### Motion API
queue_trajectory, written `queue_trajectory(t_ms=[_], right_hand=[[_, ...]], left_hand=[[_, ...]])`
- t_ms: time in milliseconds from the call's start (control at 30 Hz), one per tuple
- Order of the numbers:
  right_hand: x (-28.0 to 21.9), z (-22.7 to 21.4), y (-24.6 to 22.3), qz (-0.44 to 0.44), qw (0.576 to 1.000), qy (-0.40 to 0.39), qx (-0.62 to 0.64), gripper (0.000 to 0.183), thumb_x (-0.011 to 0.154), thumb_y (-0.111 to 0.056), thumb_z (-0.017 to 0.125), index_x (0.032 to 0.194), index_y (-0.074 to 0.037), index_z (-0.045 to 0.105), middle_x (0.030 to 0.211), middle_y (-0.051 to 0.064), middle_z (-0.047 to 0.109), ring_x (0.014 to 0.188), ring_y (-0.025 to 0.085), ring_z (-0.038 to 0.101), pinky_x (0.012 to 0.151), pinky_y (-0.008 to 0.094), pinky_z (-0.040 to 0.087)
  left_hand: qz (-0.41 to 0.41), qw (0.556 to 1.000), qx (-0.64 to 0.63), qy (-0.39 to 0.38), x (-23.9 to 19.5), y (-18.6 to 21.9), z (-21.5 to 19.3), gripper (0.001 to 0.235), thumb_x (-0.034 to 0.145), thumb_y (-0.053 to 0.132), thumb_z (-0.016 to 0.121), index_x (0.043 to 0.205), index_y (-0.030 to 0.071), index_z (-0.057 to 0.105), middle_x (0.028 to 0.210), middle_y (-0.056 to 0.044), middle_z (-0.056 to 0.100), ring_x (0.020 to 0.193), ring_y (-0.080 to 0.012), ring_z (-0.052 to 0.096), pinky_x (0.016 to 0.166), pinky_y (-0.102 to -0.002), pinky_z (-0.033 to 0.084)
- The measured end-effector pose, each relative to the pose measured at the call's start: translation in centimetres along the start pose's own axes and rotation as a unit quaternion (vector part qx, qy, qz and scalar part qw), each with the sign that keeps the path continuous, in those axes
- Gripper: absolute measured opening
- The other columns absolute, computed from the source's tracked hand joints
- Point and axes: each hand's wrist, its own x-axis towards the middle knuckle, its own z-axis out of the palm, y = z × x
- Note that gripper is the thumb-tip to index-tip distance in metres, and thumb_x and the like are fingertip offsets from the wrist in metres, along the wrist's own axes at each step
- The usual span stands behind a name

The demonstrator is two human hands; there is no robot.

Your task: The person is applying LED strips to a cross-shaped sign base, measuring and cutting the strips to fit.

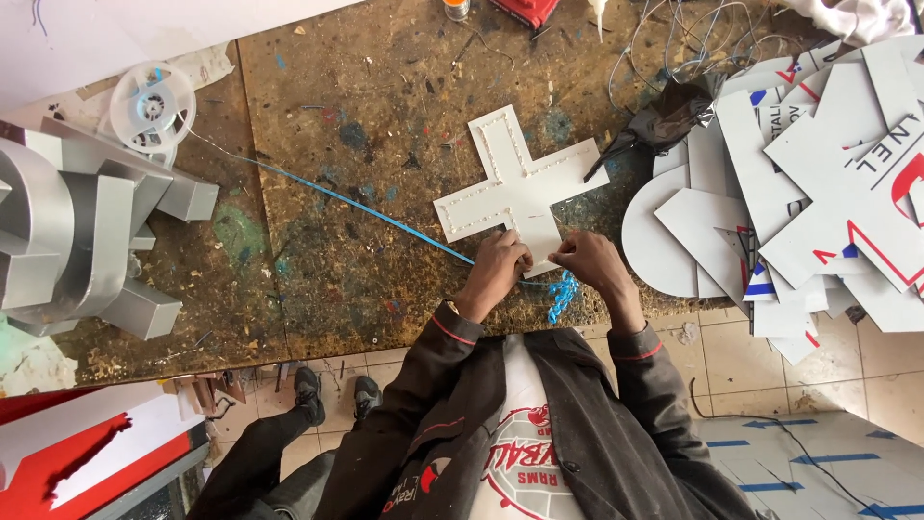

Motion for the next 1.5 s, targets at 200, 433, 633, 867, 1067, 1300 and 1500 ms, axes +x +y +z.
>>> queue_trajectory(t_ms=[200,433,633,867,1067,1300,1500], right_hand=[[0.4,-0.1,0.4,-0.003,1.000,-0.005,0.011,0.032,0.086,-0.043,0.081,0.102,-0.018,0.092,0.106,0.018,0.087,0.117,0.048,0.077,0.098,0.060,0.060],[0.3,-0.1,0.4,-0.009,1.000,-0.002,0.021,0.030,0.086,-0.041,0.082,0.099,-0.017,0.092,0.103,0.019,0.086,0.113,0.049,0.078,0.096,0.061,0.059],[1.1,0.7,1.3,-0.009,1.000,0.004,0.019,0.031,0.086,-0.044,0.082,0.098,-0.017,0.091,0.100,0.018,0.086,0.111,0.049,0.078,0.092,0.061,0.059],[1.8,1.5,1.7,0.005,1.000,0.014,0.001,0.029,0.086,-0.046,0.083,0.095,-0.019,0.091,0.097,0.017,0.086,0.107,0.046,0.080,0.090,0.058,0.061],[2.8,2.3,2.2,0.012,0.999,0.012,-0.039,0.031,0.089,-0.046,0.081,0.096,-0.018,0.092,0.100,0.021,0.086,0.106,0.050,0.080,0.090,0.061,0.063],[1.5,1.8,0.8,0.026,0.995,-0.012,-0.100,0.052,0.095,-0.050,0.082,0.113,-0.002,0.089,0.113,0.031,0.084,0.113,0.054,0.080,0.096,0.066,0.064],[-2.7,-1.2,-3.4,0.007,0.995,0.027,-0.094,0.064,0.094,-0.052,0.085,0.125,0.004,0.080,0.118,0.035,0.082,0.119,0.059,0.077,0.101,0.070,0.060]], left_hand=[[-0.039,0.999,0.024,-0.014,-0.4,1.3,-0.1,0.019,0.101,0.015,0.087,0.089,0.012,0.072,0.106,-0.006,0.056,0.110,-0.0355,0.062,0.101,-0.058,0.058],[-0.092,0.994,0.061,-0.013,0.3,1.0,1.7,0.016,0.095,0.017,0.085,0.087,0.012,0.073,0.108,-0.007,0.054,0.115,-0.0331,0.059,0.106,-0.059,0.053],[-0.142,0.989,0.038,0.004,0.6,1.1,2.1,0.014,0.086,0.014,0.084,0.081,0.011,0.071,0.105,-0.009,0.054,0.112,-0.0359,0.059,0.110,-0.059,0.049],[-0.137,0.991,-0.002,0.003,0.4,1.1,1.1,0.021,0.093,0.009,0.088,0.099,0.013,0.068,0.107,-0.007,0.056,0.114,-0.0360,0.063,0.111,-0.061,0.050],[-0.086,0.996,-0.011,-0.012,-0.3,0.1,0.2,0.040,0.092,0.014,0.094,0.116,0.013,0.063,0.107,-0.007,0.060,0.112,-0.0350,0.065,0.106,-0.059,0.052],[-0.220,0.972,0.049,-0.065,-2.5,1.8,0.6,0.035,0.108,0.028,0.081,0.127,0.006,0.062,0.117,-0.017,0.070,0.114,-0.0378,0.076,0.095,-0.052,0.061],[-0.181,0.983,0.010,-0.044,-2.8,2.9,-1.1,0.046,0.108,0.038,0.082,0.129,0.000,0.066,0.108,-0.017,0.072,0.104,-0.0357,0.079,0.085,-0.050,0.067]])
